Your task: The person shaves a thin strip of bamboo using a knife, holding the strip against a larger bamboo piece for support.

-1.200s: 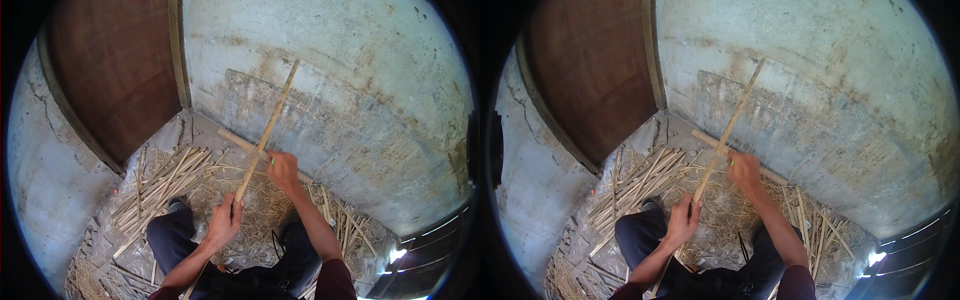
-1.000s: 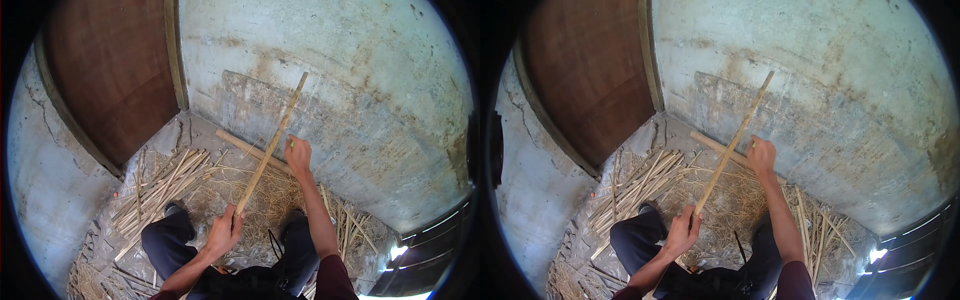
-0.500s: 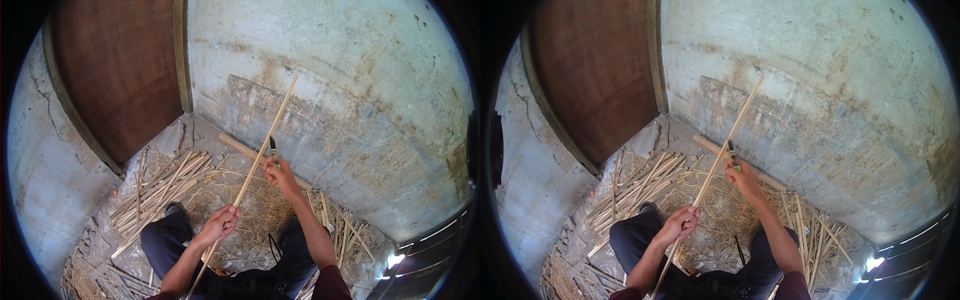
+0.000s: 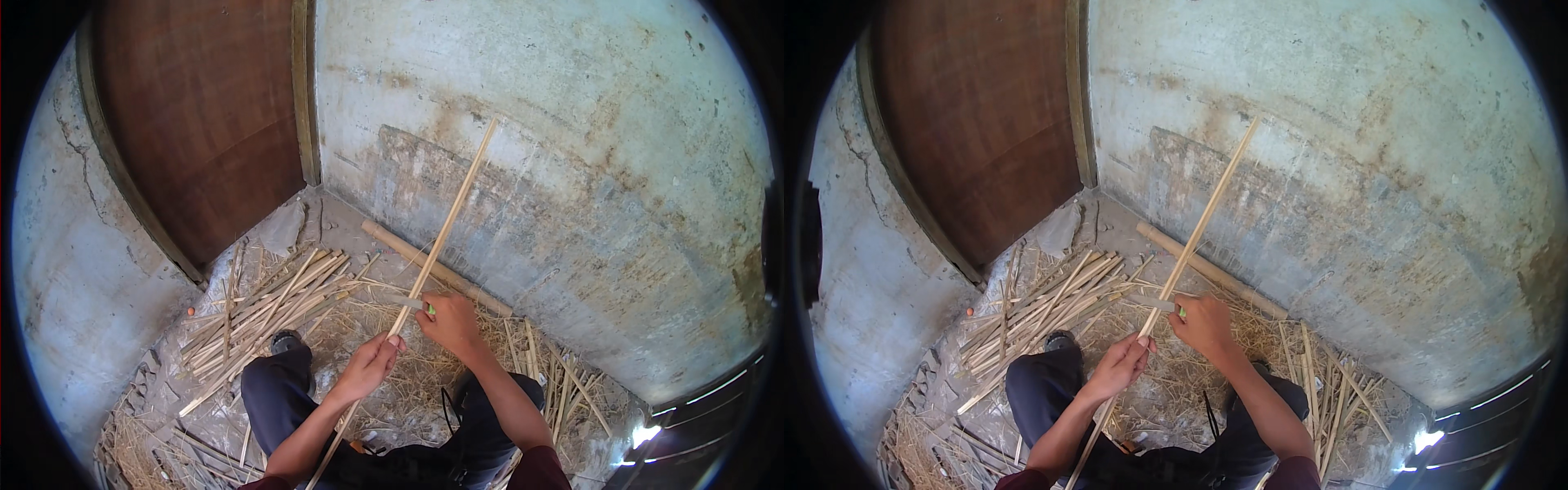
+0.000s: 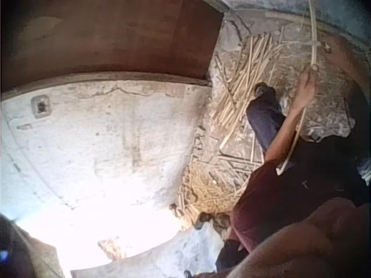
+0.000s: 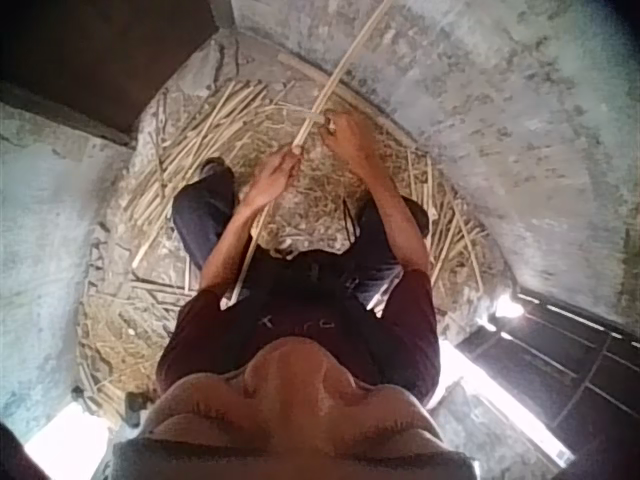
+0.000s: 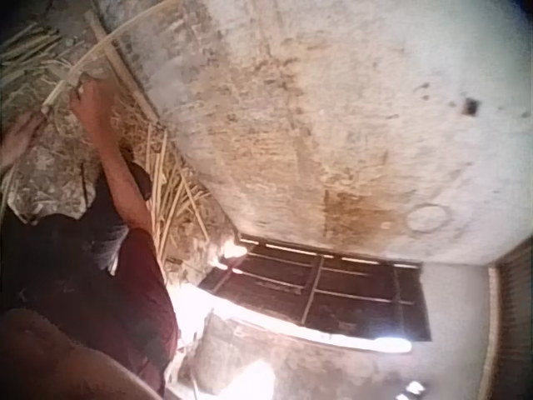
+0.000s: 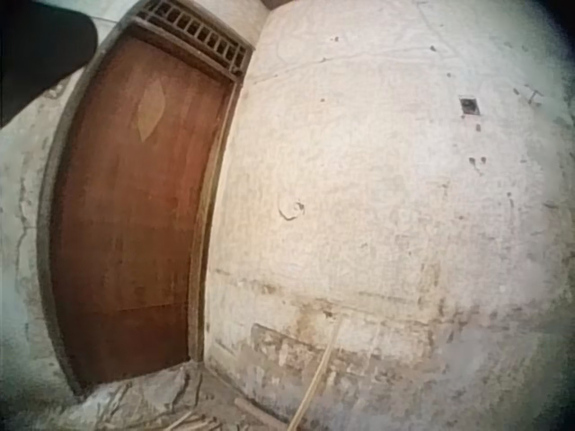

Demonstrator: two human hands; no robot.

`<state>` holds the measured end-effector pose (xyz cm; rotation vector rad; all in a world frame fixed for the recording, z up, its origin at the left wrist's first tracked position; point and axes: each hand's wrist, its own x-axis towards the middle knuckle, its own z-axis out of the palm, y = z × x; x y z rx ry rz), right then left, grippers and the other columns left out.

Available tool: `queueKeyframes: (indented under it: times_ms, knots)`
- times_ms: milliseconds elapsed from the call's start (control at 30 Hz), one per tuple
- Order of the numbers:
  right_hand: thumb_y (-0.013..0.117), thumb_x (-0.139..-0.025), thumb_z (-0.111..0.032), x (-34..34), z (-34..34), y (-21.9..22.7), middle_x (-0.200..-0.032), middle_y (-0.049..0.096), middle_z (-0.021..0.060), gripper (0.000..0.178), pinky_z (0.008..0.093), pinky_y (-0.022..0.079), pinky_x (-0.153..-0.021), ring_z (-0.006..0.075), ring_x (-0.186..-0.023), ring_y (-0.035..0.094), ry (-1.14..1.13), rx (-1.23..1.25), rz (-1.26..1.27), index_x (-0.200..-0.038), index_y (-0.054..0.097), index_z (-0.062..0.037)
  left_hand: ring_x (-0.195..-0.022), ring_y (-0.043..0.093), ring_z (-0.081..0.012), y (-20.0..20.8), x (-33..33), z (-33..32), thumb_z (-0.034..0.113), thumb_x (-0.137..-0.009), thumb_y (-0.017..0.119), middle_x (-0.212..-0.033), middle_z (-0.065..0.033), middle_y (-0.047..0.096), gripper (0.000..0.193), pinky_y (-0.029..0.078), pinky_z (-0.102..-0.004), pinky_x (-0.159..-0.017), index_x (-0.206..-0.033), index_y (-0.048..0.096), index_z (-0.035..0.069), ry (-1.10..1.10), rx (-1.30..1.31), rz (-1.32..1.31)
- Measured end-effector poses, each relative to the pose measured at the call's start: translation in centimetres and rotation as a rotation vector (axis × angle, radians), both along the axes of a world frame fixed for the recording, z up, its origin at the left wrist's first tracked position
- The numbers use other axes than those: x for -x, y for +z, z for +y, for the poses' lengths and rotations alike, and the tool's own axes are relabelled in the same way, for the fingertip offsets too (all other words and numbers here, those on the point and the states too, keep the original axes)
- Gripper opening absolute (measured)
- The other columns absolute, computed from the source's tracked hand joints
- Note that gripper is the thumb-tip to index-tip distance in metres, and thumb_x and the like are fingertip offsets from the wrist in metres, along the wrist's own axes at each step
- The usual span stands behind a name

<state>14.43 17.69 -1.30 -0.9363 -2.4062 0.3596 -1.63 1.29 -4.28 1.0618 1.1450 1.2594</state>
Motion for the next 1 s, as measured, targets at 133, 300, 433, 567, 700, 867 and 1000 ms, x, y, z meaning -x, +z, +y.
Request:
queueKeyframes:
  times_ms: [133,300,433,567,700,867,1000]
  knots:
    - [0.078,-0.086,-0.024,0.2,0.2,-1.8,-0.065,0.071,0.0145,0.012,0.0491,0.057,-0.058,0.0362,-0.063,0.074,-0.026,-0.133,-0.102,-0.085,0.074,-0.0132,-0.064,0.044,-0.0068,-1.3,-0.4,0.2,0.033,-0.121,0.043,-0.074,0.0034,0.048,0.034,0.039,-0.0265,-0.059,-0.109,0.062,0.006,0.045,0.089,-0.027]
    - [0.076,-0.088,-0.020,1.1,0.6,-3.2,-0.065,0.070,0.0141,0.008,0.0492,0.056,-0.056,0.0363,-0.062,0.074,-0.131,-0.201,-0.170,-0.085,0.073,-0.0135,-0.065,0.045,-0.0070,-2.1,-0.9,0.3,0.034,-0.121,0.043,-0.075,0.0033,0.048,0.037,0.040,-0.0277,-0.061,-0.101,0.057,0.006,0.044,0.159,-0.128]
    - [0.075,-0.085,-0.015,1.7,0.8,-3.5,-0.069,0.071,0.0108,0.005,0.0476,0.056,-0.055,0.0350,-0.063,0.073,-0.130,-0.274,-0.096,-0.084,0.071,-0.0129,-0.061,0.041,-0.0065,-2.2,-0.9,0.1,0.036,-0.121,0.043,-0.074,0.0044,0.046,0.037,0.037,-0.0269,-0.055,-0.101,0.055,0.007,0.114,0.029,0.085]
    - [0.075,-0.080,-0.013,2.6,0.9,-3.5,-0.069,0.069,0.0078,0.007,0.0459,0.056,-0.054,0.0332,-0.062,0.072,-0.117,-0.399,0.006,-0.083,0.069,-0.0127,-0.059,0.041,-0.0059,-1.7,-0.7,-0.2,0.037,-0.121,0.043,-0.072,0.0046,0.047,0.037,0.034,-0.0266,-0.053,-0.099,0.054,0.009,0.108,0.050,-0.019]
    - [0.076,-0.079,-0.013,3.0,1.2,-4.0,-0.068,0.068,0.0082,0.008,0.0455,0.056,-0.054,0.0326,-0.061,0.072,-0.096,-0.420,0.037,-0.083,0.069,-0.0125,-0.058,0.041,-0.0058,-1.3,-0.4,-0.5,0.037,-0.121,0.043,-0.072,0.0047,0.047,0.037,0.033,-0.0264,-0.053,-0.099,0.054,0.009,0.114,0.057,-0.037]
    - [0.077,-0.079,-0.012,3.1,1.5,-4.1,-0.068,0.067,0.0084,0.010,0.0460,0.055,-0.054,0.0327,-0.063,0.072,-0.153,-0.419,0.012,-0.082,0.068,-0.0121,-0.063,0.043,-0.0072,-0.7,-0.1,-0.9,0.036,-0.121,0.042,-0.072,0.0042,0.046,0.040,0.038,-0.0278,-0.058,-0.099,0.055,0.006,0.128,0.079,0.055]
    - [0.077,-0.079,-0.012,3.0,2.2,-4.4,-0.068,0.067,0.0085,0.011,0.0470,0.055,-0.054,0.0333,-0.063,0.072,-0.159,-0.414,0.031,-0.081,0.067,-0.0115,-0.062,0.043,-0.0072,-0.5,-0.1,-1.1,0.036,-0.121,0.043,-0.072,0.0040,0.046,0.040,0.038,-0.0280,-0.058,-0.097,0.055,0.006,0.119,0.092,0.069]
